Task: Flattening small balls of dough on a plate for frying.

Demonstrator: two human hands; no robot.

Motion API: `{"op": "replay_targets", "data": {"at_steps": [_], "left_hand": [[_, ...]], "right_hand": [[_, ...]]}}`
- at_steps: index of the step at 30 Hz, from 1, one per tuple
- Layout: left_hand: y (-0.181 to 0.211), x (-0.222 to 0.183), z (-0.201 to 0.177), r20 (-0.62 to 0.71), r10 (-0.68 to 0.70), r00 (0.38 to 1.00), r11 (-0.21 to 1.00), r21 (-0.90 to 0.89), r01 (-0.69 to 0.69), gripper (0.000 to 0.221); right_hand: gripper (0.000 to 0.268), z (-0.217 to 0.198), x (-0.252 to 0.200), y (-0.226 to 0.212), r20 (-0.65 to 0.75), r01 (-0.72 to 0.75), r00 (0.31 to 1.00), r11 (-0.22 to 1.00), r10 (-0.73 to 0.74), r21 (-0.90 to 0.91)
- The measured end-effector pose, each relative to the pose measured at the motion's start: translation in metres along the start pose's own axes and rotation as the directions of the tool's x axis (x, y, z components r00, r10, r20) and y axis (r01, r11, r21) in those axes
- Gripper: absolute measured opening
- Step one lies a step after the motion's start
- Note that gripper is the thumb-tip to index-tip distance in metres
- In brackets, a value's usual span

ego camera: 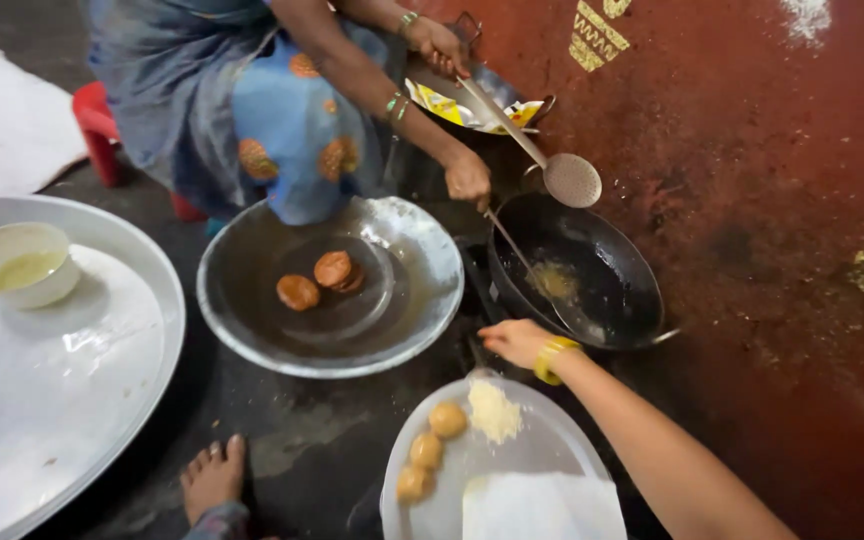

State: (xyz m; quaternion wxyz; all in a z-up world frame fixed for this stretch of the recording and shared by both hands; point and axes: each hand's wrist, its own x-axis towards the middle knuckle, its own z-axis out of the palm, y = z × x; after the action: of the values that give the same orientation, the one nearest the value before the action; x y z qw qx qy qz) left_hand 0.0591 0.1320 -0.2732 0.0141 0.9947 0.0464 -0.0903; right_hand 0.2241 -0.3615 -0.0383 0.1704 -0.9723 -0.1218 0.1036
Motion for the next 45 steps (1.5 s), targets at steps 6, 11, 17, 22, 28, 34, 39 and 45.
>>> {"op": "replay_targets", "data": {"at_steps": [6,11,17,22,28,34,39,45], "left_hand": [[-0.028,0.076,0.192,0.114,-0.177,0.978,0.984,-0.006,0.179,0.052],[-0.039,0.082,0.266,-0.021,-0.069,0.997,0.978,0.194,0.071,0.05],[-0.044,0.078,0.294,-0.08,-0.112,0.99,0.979,0.162,0.124,0.045],[-0.024,0.054,0.186,0.114,-0.311,0.944,0.946,-0.056,0.318,0.049],[-0.013,0.038,0.128,0.146,-0.203,0.968,0.979,0.013,0.203,0.053],[-0.004,0.031,0.086,0.105,-0.22,0.97,0.97,-0.077,0.229,0.043],[0.0,0.024,0.048,0.136,-0.185,0.973,0.981,-0.025,0.19,0.038],[-0.002,0.026,0.047,0.101,-0.163,0.981,0.984,-0.056,0.169,0.038]], "right_hand": [[0.07,0.092,0.103,0.064,0.521,0.061,0.852,0.984,0.037,-0.17],[0.066,0.169,0.136,0.113,0.667,0.167,0.702,0.854,0.248,-0.493],[0.05,0.191,0.146,0.106,0.359,0.258,0.923,0.913,-0.137,-0.316],[0.046,0.182,0.152,0.097,0.224,0.344,0.936,0.841,-0.272,-0.418],[0.054,0.201,0.16,0.126,0.272,0.325,0.939,0.806,-0.211,-0.495],[0.056,0.206,0.157,0.12,0.318,0.447,0.893,0.714,-0.319,-0.539],[0.057,0.224,0.16,0.097,0.374,0.462,0.88,0.714,-0.294,-0.526],[0.057,0.223,0.166,0.09,0.408,0.46,0.875,0.704,-0.259,-0.541]]}}
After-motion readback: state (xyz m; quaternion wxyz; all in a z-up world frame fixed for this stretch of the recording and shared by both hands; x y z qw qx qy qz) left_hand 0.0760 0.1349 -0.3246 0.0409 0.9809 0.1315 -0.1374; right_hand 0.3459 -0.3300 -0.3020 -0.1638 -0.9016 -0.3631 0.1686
